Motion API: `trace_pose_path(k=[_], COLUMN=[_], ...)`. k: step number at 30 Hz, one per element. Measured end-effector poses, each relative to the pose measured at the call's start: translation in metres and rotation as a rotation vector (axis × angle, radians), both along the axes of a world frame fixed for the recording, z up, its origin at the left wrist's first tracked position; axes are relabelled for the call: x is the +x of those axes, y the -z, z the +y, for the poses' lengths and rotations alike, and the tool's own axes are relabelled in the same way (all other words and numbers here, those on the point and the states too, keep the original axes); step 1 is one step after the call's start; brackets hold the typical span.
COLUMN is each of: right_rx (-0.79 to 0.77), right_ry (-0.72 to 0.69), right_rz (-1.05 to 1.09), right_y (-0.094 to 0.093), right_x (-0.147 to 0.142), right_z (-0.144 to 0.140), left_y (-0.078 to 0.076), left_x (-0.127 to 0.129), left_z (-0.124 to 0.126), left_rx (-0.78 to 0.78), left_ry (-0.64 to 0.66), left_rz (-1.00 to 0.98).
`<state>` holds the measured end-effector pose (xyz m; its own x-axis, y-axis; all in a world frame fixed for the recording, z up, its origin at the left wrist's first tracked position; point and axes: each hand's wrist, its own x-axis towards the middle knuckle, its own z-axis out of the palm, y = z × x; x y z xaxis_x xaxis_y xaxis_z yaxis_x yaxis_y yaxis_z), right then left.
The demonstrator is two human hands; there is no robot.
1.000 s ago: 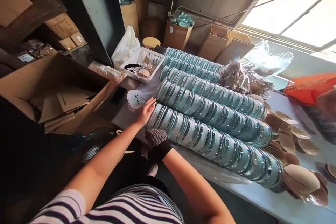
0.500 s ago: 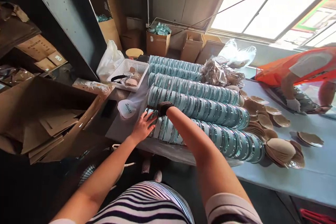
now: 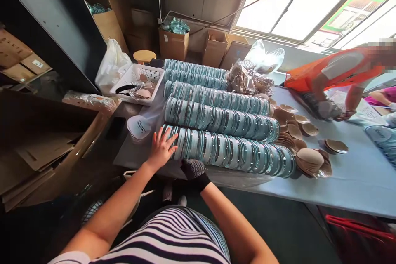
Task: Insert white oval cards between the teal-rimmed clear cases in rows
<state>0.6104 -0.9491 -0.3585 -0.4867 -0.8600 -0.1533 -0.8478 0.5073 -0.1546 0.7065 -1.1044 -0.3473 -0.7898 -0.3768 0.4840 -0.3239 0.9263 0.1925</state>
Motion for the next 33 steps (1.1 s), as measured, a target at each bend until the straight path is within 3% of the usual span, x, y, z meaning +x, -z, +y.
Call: trace_pose_path(k=[3,6,9,13,17,19,21,24,26,27,29,31,33], right_rx=[-0.08,0.155,0.346,0.382,0.207,0.068,-0.002,0.012,0.012,-0.011,-0.093,-0.148,-0.047], right_ry=[0.08,-0.011,-0.145,-0.239,-0.229,-0.135,-0.036,0.007,0.031,0.04,0.076,0.145,0.141], right_rz=[0.125,0.197,0.14,0.134,0.184,0.177,0.126,0.018,-0.036,-0.048,-0.011,0.11,0.235], right_y=[-0.053,-0.094,-0.108,-0.114,-0.101,-0.075,-0.035,0.023,0.04,0.038,0.016,-0.022,-0.061], right_x=[-0.051,-0.096,-0.116,-0.114,-0.095,-0.073,-0.046,-0.011,-0.004,-0.007,-0.028,-0.062,-0.1], right_z=[-0.006,-0.037,-0.082,-0.107,-0.063,-0.028,0.003,0.03,0.038,0.04,0.042,0.039,0.026], left_y=[-0.001,0.002,0.004,0.006,0.007,0.006,0.005,0.002,0.0,0.0,-0.001,-0.001,0.0], left_x=[-0.012,-0.026,-0.033,-0.032,-0.029,-0.029,-0.029,-0.028,-0.026,-0.026,-0.027,-0.032,-0.041], left_z=[0.02,0.034,0.036,0.032,0.032,0.034,0.036,0.038,0.04,0.041,0.045,0.05,0.057], left_rx=[-0.033,-0.022,-0.002,-0.02,-0.017,-0.002,0.009,0.013,0.01,0.004,-0.019,-0.05,-0.073], left_ry=[0.071,0.113,0.104,0.104,0.093,0.089,0.089,0.075,0.064,0.06,0.065,0.107,0.179], left_rz=[-0.052,-0.108,-0.127,-0.127,-0.13,-0.134,-0.137,-0.139,-0.142,-0.144,-0.142,-0.139,-0.148])
